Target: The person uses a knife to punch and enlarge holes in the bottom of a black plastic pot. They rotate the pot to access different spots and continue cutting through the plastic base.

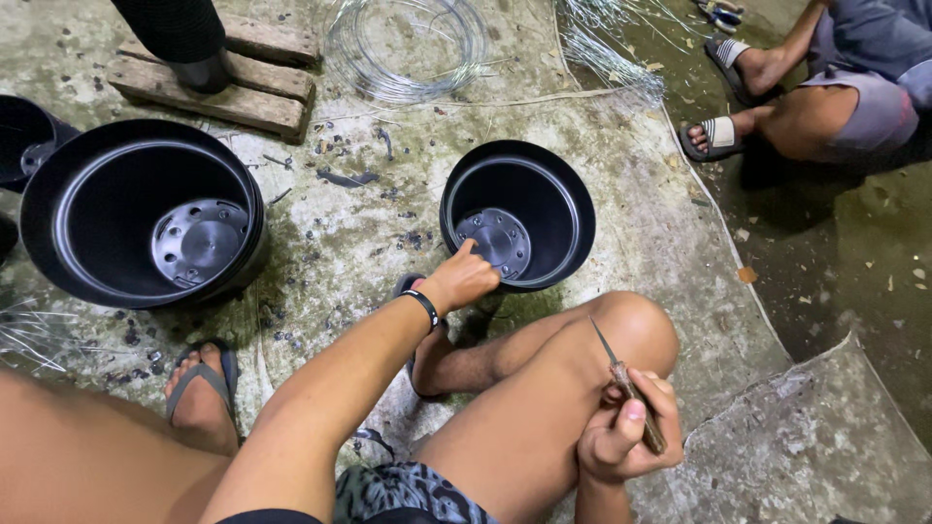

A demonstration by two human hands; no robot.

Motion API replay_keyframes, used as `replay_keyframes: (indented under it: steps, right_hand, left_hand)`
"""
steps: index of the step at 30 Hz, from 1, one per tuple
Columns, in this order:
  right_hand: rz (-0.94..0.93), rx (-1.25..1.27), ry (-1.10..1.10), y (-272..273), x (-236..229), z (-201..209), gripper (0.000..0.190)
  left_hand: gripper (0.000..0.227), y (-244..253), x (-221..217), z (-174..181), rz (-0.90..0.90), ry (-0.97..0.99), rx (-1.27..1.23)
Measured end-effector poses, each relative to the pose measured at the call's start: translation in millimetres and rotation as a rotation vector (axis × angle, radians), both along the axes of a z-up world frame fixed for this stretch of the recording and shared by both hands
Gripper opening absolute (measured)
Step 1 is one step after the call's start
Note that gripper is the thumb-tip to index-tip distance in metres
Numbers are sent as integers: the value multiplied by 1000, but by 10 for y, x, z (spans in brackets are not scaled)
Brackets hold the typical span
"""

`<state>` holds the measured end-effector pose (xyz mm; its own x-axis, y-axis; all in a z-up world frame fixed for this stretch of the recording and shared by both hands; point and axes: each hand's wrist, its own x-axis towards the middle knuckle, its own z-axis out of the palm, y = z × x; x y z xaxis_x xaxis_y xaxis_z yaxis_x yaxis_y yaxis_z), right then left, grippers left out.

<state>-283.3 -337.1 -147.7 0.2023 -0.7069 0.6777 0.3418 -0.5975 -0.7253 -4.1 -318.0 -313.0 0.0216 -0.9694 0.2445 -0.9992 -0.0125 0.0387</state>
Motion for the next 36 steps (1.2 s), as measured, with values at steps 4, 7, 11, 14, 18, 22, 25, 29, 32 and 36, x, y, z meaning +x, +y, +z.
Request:
replay_keyframes:
  steps: [4, 7, 11, 14, 18, 22, 25, 29, 32, 36]
  right_hand:
    - [-13, -11, 8, 5, -5, 1, 33]
    - [-8, -1, 7, -2, -6, -2, 33]
    - [0, 4, 1, -7, -17, -12, 33]
    - [6, 7, -3, -6, -12, -11, 34]
    - [10, 4, 7, 0, 17, 5, 33]
    - [41, 11, 11, 7, 30, 15, 33]
    - [10, -6, 30, 15, 34, 20, 33]
    - [-13, -16, 34, -2, 52, 19, 34]
    - [9, -3, 13, -10, 40, 4, 32]
    - [7, -1, 22, -29, 27, -21, 33]
  left_hand:
    - [15, 22, -44, 56, -17, 15, 26]
    - [13, 50, -78, 129, -29, -15, 142]
    - [12, 146, -156, 130, -33, -6, 13]
    - [15, 158, -280, 90, -2, 29, -259]
    - [14, 20, -368, 52, 84, 134, -45]
    - [14, -105, -446, 12, 150, 231, -19]
    - [14, -144, -463, 7, 157, 227, -20]
    - [14, -167, -460, 55, 141, 192, 29]
    - [15, -115, -456, 128, 110, 161, 7]
    - [15, -57, -350, 388, 69, 146, -46]
